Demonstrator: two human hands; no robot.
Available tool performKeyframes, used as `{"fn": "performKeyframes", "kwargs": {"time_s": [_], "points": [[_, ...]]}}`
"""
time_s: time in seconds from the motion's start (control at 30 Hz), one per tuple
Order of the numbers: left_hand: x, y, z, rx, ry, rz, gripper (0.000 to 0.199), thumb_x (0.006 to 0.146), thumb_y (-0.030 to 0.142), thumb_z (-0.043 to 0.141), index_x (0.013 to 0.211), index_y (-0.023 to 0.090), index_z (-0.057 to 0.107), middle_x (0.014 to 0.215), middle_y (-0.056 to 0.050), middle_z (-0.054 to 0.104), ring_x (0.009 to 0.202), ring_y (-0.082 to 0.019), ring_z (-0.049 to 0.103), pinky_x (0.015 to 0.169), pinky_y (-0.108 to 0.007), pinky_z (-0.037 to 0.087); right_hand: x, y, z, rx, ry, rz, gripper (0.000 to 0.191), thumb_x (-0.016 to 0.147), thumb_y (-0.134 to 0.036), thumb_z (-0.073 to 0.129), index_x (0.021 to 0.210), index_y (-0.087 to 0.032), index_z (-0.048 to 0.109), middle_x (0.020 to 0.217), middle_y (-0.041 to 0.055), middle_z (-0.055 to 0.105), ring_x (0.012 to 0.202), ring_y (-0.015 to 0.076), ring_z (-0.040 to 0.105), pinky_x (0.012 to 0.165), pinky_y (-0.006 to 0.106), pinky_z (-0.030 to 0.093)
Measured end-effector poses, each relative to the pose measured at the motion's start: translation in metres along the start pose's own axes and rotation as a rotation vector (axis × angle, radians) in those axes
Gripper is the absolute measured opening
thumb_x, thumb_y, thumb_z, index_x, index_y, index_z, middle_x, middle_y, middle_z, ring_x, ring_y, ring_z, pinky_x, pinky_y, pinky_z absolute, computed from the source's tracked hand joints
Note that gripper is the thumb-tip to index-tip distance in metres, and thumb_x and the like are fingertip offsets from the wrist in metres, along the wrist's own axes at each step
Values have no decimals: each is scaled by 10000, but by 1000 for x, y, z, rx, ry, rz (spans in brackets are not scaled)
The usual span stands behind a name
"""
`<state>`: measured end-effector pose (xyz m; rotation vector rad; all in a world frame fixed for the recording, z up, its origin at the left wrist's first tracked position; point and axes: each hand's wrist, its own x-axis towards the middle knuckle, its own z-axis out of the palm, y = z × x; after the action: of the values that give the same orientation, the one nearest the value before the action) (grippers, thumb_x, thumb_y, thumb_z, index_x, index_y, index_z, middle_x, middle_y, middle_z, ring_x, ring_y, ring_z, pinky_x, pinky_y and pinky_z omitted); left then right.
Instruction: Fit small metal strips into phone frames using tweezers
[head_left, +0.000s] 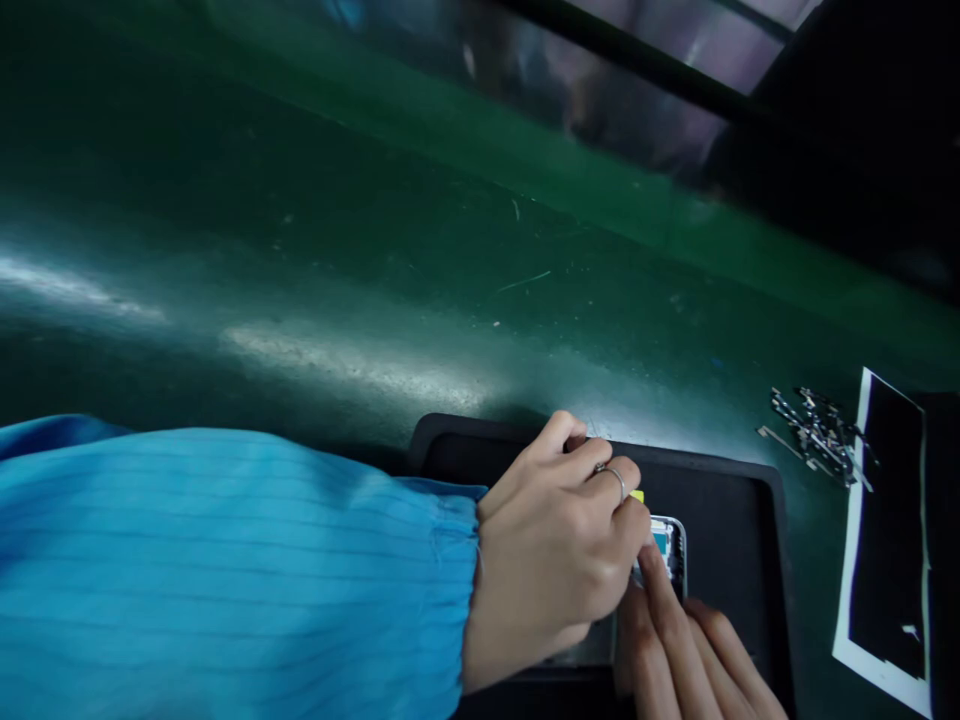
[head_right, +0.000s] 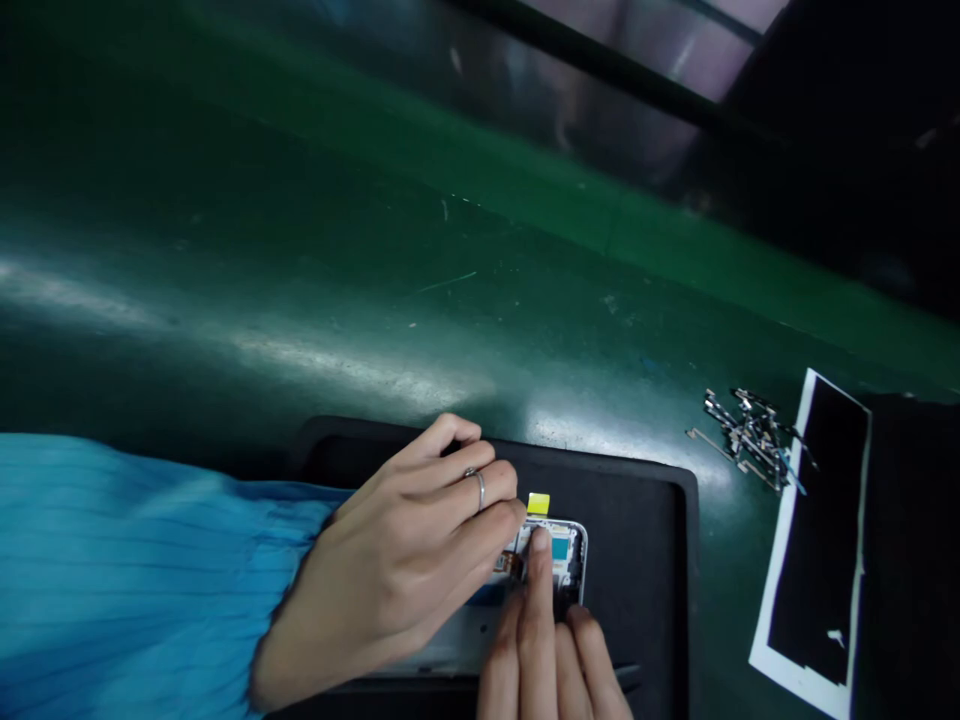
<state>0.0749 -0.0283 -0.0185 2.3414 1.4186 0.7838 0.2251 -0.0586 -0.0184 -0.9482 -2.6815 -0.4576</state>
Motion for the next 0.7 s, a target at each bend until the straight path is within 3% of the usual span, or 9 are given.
{"fn": "performKeyframes", "kwargs": {"time_s": [0.1,0.27,0.33,0.53,0.7], "points": [[1,-1,0,-5,24,2,242,763,37,396,558,130,485,611,-8,458,594,-123,363,749,-310,319,-3,-4,5,-3,13,30,176,780,-7,438,738,-57,603,830,154,662,496,81,589,580,222,441],[1,-1,2,-29,35,7,238,754,38,400,546,126,475,604,-1,454,587,-116,360,733,-307,323,-6,-13,19,55,253,212,228,834,-59,393,688,-91,566,770,132,674,465,77,574,561,229,440],[0,-1,2,-44,28,4,240,756,42,402,542,127,469,600,4,450,581,-112,354,721,-301,323,-6,-14,21,43,286,236,230,844,-74,400,675,-99,555,738,115,677,475,71,579,577,219,444],[2,-1,2,-51,47,15,233,739,27,413,533,129,454,587,17,432,562,-104,334,719,-294,313,-5,-9,12,46,124,139,134,801,-45,465,702,-83,547,747,127,673,536,83,613,616,211,452],[2,-1,1,-68,57,-4,268,755,6,388,526,128,452,575,27,421,551,-94,338,721,-280,318,-6,-5,12,-32,122,98,151,811,-90,455,690,-121,539,716,76,681,503,79,599,585,212,452]]}}
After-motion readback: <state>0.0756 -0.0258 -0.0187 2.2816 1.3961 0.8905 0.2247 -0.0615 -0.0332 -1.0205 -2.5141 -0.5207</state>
